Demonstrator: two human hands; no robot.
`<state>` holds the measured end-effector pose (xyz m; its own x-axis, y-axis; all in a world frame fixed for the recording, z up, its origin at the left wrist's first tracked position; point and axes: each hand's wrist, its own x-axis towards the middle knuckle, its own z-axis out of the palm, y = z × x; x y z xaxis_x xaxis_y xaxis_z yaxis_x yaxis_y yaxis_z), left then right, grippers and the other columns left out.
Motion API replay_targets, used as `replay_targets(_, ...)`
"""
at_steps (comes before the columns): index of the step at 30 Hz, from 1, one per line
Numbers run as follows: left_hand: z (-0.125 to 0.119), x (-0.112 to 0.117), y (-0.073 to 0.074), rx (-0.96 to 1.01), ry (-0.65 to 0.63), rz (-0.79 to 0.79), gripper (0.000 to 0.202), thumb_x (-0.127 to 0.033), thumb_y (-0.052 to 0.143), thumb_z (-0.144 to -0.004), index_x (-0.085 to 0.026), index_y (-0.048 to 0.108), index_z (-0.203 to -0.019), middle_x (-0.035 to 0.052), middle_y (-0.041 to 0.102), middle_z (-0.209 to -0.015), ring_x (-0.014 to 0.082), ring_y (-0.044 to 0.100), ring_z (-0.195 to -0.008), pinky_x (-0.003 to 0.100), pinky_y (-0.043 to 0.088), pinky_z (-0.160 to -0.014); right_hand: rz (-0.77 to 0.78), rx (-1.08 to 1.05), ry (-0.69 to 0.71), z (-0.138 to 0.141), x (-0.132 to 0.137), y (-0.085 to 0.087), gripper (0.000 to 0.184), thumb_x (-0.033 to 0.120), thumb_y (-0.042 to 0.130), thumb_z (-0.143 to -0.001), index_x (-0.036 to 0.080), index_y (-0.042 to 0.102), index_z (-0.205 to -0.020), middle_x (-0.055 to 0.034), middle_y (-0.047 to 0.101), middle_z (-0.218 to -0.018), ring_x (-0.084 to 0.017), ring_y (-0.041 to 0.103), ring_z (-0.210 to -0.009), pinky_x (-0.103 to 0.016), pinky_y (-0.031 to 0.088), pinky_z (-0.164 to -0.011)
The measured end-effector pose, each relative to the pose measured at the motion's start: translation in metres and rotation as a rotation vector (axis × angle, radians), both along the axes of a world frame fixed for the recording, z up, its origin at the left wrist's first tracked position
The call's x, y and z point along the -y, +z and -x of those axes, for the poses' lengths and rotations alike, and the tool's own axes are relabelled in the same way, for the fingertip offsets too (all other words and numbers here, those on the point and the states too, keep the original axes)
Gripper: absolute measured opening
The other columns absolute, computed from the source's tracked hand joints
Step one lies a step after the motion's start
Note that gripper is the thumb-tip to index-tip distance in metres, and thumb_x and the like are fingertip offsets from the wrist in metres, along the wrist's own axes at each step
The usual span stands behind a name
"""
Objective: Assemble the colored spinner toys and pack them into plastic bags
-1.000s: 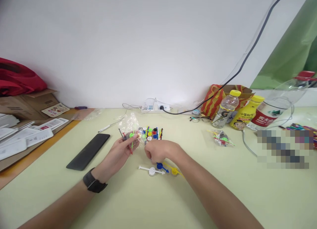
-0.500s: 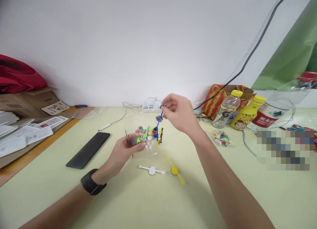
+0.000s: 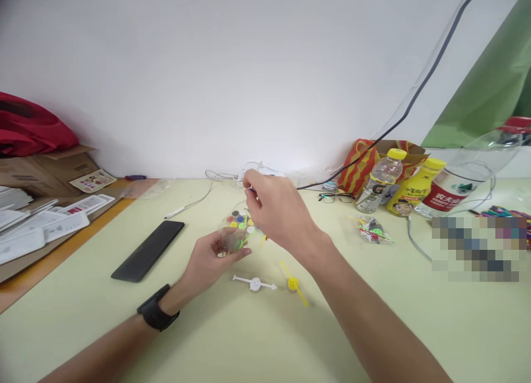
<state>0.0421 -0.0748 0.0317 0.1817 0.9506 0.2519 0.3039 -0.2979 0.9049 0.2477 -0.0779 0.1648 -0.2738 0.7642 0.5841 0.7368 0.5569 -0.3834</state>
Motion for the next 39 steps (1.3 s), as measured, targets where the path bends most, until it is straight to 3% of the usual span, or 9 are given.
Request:
replay_targets(7, -0.001, -0.001, -0.002, 0.048, -0.035, 0.009, 0.038, -0.043, 0.089, -0.074, -0.018, 0.077, -0.100, 0.0036, 0.070, -0.083, 0.0189, 0.060, -0.073, 0.028, 0.046, -0.062, 0.082, 0.252, -0.065, 0.002, -0.006, -0.006, 0.014, 0.013, 0.051, -0.093, 0.020, 0.062, -0.097, -0.0009, 0.068, -0.079, -0.015, 0.054, -0.067, -0.028, 0.025, -0.061)
replay_targets(16, 0.000, -0.005, -0.002, -0.006, -0.131, 0.094, 0.048, -0.038, 0.088, -0.077, -0.020, 0.071, -0.119, 0.0075, 0.074, -0.101, 0.0209, 0.065, -0.082, 0.029, 0.049, -0.068, 0.143, 0.160, -0.049, -0.010, -0.002, 0.006, 0.012, 0.024, 0.056, -0.094, 0.021, 0.062, -0.084, 0.0020, 0.066, -0.073, -0.013, 0.052, -0.063, -0.027, 0.028, -0.061)
replay_targets(21, 0.001, -0.010, -0.003, 0.217, -0.040, 0.066, 0.045, -0.034, 0.089, -0.076, -0.020, 0.071, -0.115, 0.0095, 0.075, -0.111, 0.0251, 0.069, -0.100, 0.031, 0.053, -0.082, 0.349, 0.266, 0.020, -0.030, -0.001, 0.007, 0.013, 0.017, 0.059, -0.085, 0.020, 0.061, -0.073, 0.0012, 0.068, -0.073, -0.013, 0.055, -0.063, -0.026, 0.031, -0.058)
replay_targets(24, 0.000, -0.011, -0.001, 0.300, -0.066, 0.103, 0.044, -0.033, 0.089, -0.077, -0.020, 0.070, -0.115, 0.0103, 0.072, -0.123, 0.0250, 0.069, -0.108, 0.032, 0.054, -0.090, 0.535, 0.410, 0.114, -0.032, 0.001, -0.001, 0.015, 0.015, 0.058, -0.084, 0.020, 0.061, -0.070, 0.0005, 0.067, -0.071, -0.013, 0.054, -0.060, -0.026, 0.031, -0.055)
replay_targets(29, -0.003, -0.006, 0.005, 0.251, -0.133, 0.116, 0.051, -0.032, 0.088, -0.077, -0.020, 0.067, -0.122, 0.0090, 0.075, -0.114, 0.0246, 0.071, -0.100, 0.031, 0.055, -0.082, 0.776, 0.596, 0.333, -0.005, 0.005, -0.025, 0.012, 0.027, 0.070, -0.081, 0.019, 0.062, -0.077, -0.0017, 0.068, -0.082, -0.016, 0.057, -0.068, -0.025, 0.034, -0.054)
replay_targets(31, -0.003, -0.006, 0.006, 0.220, -0.189, 0.111, 0.042, -0.033, 0.086, -0.079, -0.018, 0.069, -0.115, 0.0091, 0.076, -0.108, 0.0253, 0.070, -0.101, 0.031, 0.054, -0.084, 0.813, 0.638, 0.375, 0.010, 0.010, -0.035, 0.021, 0.028, 0.072, -0.079, 0.019, 0.057, -0.068, -0.0007, 0.062, -0.071, -0.016, 0.054, -0.061, -0.026, 0.030, -0.051)
replay_targets(33, -0.002, -0.006, 0.005, 0.209, -0.164, 0.059, 0.037, -0.033, 0.084, -0.082, -0.017, 0.069, -0.113, 0.0094, 0.075, -0.107, 0.0250, 0.068, -0.103, 0.032, 0.053, -0.087, 0.814, 0.671, 0.388, 0.022, 0.015, -0.044, 0.028, 0.020, 0.069, -0.078, 0.018, 0.048, -0.059, 0.0008, 0.054, -0.060, -0.014, 0.048, -0.053, -0.027, 0.027, -0.049)
replay_targets(36, 0.000, -0.008, 0.000, 0.154, -0.141, 0.052, 0.044, -0.033, 0.084, -0.081, -0.017, 0.067, -0.118, 0.0099, 0.074, -0.108, 0.0241, 0.068, -0.097, 0.031, 0.052, -0.080, 0.801, 0.716, 0.397, 0.032, 0.019, -0.054, 0.027, 0.008, 0.060, -0.074, 0.019, 0.041, -0.058, 0.0019, 0.047, -0.056, -0.013, 0.042, -0.049, -0.027, 0.024, -0.049)
replay_targets(39, 0.001, -0.009, -0.007, 0.133, -0.199, 0.109, 0.039, -0.033, 0.085, -0.078, -0.015, 0.069, -0.109, 0.0088, 0.073, -0.099, 0.0229, 0.067, -0.087, 0.030, 0.051, -0.071, 0.811, 0.725, 0.471, 0.029, 0.017, -0.055, 0.022, 0.007, 0.056, -0.072, 0.018, 0.041, -0.061, 0.0025, 0.046, -0.058, -0.012, 0.039, -0.050, -0.027, 0.023, -0.049)
